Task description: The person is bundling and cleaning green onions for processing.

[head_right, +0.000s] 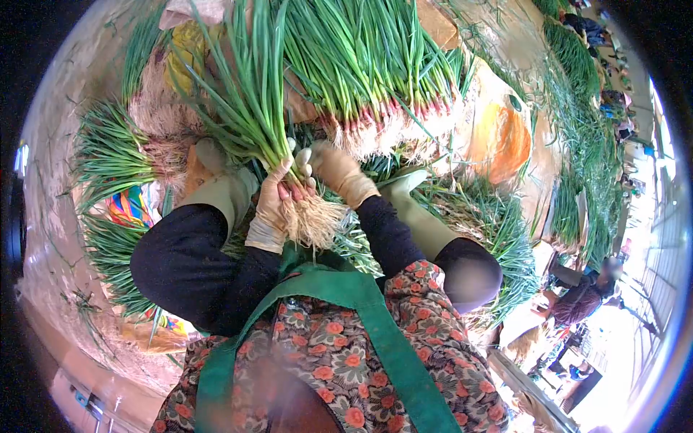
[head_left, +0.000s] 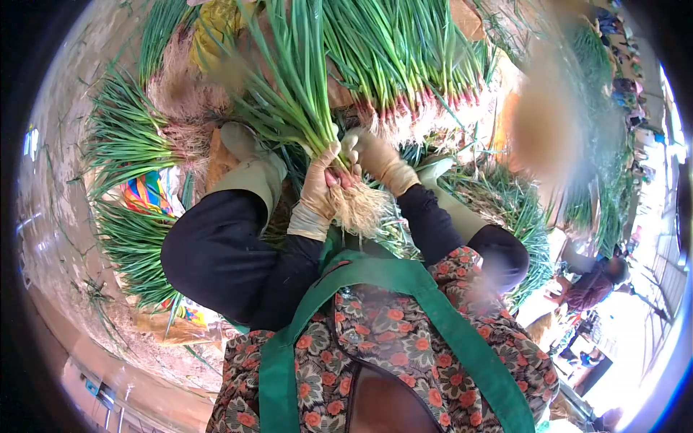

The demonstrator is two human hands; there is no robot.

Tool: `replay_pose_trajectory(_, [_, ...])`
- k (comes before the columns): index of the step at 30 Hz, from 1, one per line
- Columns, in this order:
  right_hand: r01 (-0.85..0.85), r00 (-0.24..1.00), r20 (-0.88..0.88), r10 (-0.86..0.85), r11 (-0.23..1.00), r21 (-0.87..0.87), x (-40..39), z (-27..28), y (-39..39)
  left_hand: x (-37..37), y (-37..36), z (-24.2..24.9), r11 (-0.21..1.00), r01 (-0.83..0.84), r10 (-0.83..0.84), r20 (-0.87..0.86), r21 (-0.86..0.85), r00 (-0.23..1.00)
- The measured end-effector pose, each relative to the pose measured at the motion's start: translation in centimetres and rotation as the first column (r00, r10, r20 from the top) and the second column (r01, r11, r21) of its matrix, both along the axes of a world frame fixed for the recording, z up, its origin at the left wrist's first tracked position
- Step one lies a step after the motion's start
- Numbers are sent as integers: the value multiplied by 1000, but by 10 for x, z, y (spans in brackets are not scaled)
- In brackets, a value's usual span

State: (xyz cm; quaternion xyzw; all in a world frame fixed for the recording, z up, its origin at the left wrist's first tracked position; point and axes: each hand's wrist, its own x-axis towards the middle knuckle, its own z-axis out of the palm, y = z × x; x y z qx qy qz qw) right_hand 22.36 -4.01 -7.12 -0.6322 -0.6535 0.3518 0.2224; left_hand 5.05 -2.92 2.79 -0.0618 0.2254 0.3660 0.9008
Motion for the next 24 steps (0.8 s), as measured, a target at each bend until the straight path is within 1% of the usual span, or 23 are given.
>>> replay_pose_trajectory(1, [218, 968, 125, -216, 976, -3, 3, 30, 15, 1, -1, -12, 998, 4, -5, -18, -56, 1000])
replay_pose_trajectory(2, [427, 875, 242, -419, 904, 22, 5, 62, 30, 1, -3, -23, 994, 10, -15, -39, -111, 999])
replay_pose_trajectory(4, [367, 851, 415, -322, 930, -30, 16, 70, 36, 0, -6, -25, 987, 68, -85, -112, -149, 990])
replay_pose_trajectory(5, [315, 817, 552, -165, 930, -188, 21, 59, 42, 1, -6, -26, 981, 99, -124, -144, -166, 982])
replay_pose_trajectory(8, [204, 879, 473, -55, 941, -271, 16, 63, 32, 9, 1, 6, 987, -21, -33, -325, -162, 945])
replay_pose_trajectory(9, [168, 886, 461, -57, 965, -202, 2, 80, 25, 6, 0, -6, 994, 32, -69, -355, -109, 932])
replay_pose_trajectory(10, [140, 882, 466, -68, 983, -122, -6, 80, 10, 2, -1, -18, 995, 85, -101, -388, -58, 916])
replay_pose_trajectory(12, [11, 944, 325, 50, 983, -183, -24, 99, -26, -2, 0, -17, 969, 222, -245, -455, -106, 856])
replay_pose_trajectory(13, [-82, 924, 325, 201, 936, -343, -30, 116, -31, 1, -1, -21, 977, 187, -212, -474, -100, 855])
replay_pose_trajectory(14, [-166, 888, 302, 347, 854, -494, -33, 129, -33, 8, -3, -26, 984, 151, -176, -491, -91, 853])
replay_pose_trajectory(15, [-297, 870, 223, 441, 828, -476, -18, 95, -43, 13, -5, -31, 991, 110, -135, -508, -79, 851])
replay_pose_trajectory(16, [-295, 955, -104, 277, 861, -415, -3, 73, -46, 13, -6, -33, 993, 104, -120, -516, -59, 848])
replay_pose_trajectory(17, [-270, 897, -431, 99, 894, -357, 10, 54, -44, 13, -7, -34, 994, 99, -104, -524, -39, 845])
replay_pose_trajectory(18, [-226, 703, -708, -67, 923, -311, 16, 46, -39, 12, -8, -36, 996, 93, -88, -532, -19, 842])
replay_pose_trajectory(19, [-112, 665, -592, -455, 723, -682, 10, 78, -21, 10, -11, -46, 993, 120, -108, -529, -13, 842])
replay_pose_trajectory(20, [-224, 421, -730, -539, 717, -660, 10, 73, -14, 10, -13, -56, 989, 150, -131, -525, -7, 841])
replay_pose_trajectory(21, [-132, 652, -709, -268, 881, -455, -3, 84, -6, 12, -15, -48, 990, 137, -134, -526, -34, 840])
replay_pose_trajectory(22, [-67, 744, -655, -131, 961, -268, -13, 82, 0, 11, -16, -46, 984, 177, -157, -557, -18, 816])
replay_pose_trajectory(23, [1, 840, -542, -39, 998, -70, -23, 81, 7, 9, -16, -45, 976, 217, -178, -589, -5, 789])
replay_pose_trajectory(24, [113, 838, -542, -64, 992, 57, -33, 76, 15, 6, -15, -40, 967, 254, -196, -621, 5, 759])
